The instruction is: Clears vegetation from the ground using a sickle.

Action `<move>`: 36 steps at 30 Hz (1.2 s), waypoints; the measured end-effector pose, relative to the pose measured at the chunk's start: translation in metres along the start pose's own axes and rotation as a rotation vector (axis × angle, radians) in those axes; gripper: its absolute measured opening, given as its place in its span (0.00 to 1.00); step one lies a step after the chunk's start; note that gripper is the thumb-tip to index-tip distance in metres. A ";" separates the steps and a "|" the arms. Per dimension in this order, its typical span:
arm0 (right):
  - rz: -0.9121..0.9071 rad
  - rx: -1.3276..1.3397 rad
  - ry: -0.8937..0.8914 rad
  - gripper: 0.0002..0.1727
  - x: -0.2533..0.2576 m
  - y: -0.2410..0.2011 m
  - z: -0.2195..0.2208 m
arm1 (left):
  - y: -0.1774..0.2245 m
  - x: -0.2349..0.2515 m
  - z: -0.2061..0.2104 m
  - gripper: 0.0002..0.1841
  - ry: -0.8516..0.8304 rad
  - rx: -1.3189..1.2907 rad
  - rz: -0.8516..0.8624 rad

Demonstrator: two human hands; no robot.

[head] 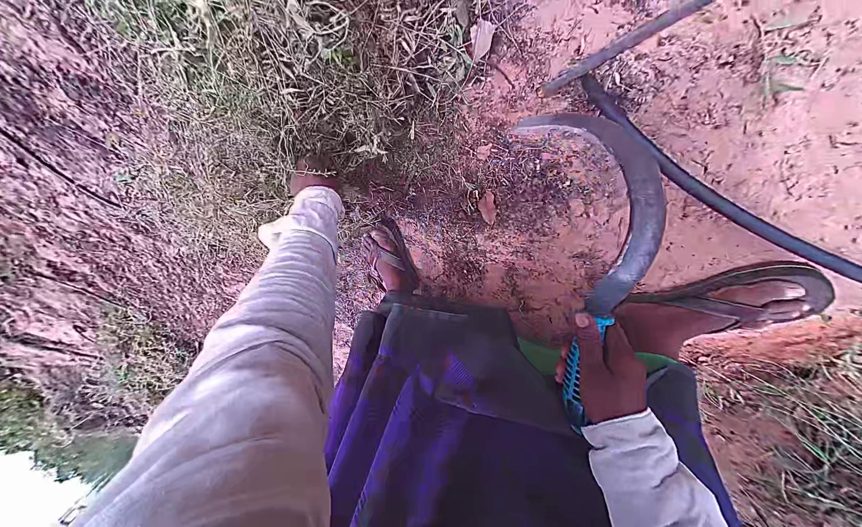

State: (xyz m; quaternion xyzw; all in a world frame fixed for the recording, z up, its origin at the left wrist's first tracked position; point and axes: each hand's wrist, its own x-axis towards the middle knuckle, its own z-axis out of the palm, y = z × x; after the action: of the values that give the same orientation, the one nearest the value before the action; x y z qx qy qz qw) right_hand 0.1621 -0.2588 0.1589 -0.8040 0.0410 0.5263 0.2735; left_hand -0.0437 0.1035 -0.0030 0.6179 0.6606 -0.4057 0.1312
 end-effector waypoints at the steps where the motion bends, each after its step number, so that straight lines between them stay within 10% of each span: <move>1: -0.005 -0.001 0.003 0.24 0.000 0.001 -0.001 | -0.017 0.009 0.006 0.29 0.041 0.058 -0.011; 5: 0.026 0.013 -0.004 0.23 0.002 0.006 0.001 | 0.035 -0.041 0.000 0.38 -0.015 0.235 0.256; 8: 0.044 -0.002 -0.015 0.23 0.001 0.008 0.003 | 0.105 -0.076 0.013 0.24 -0.102 -0.046 0.515; 15: 0.030 -0.004 -0.015 0.20 0.001 0.012 0.005 | 0.215 -0.054 0.048 0.29 -0.257 -0.335 0.084; 27: 0.118 -0.034 0.004 0.21 0.006 0.009 0.005 | 0.225 -0.038 0.032 0.24 -0.416 0.713 0.670; 36: 0.090 -0.042 -0.008 0.22 0.005 0.008 0.015 | 0.176 -0.031 0.054 0.23 -0.443 -0.275 0.479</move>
State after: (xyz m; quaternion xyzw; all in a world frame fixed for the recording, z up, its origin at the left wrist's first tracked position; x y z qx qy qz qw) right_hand 0.1494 -0.2572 0.1473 -0.8048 0.0650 0.5420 0.2330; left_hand 0.1076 0.0274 -0.0822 0.6289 0.5007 -0.3951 0.4447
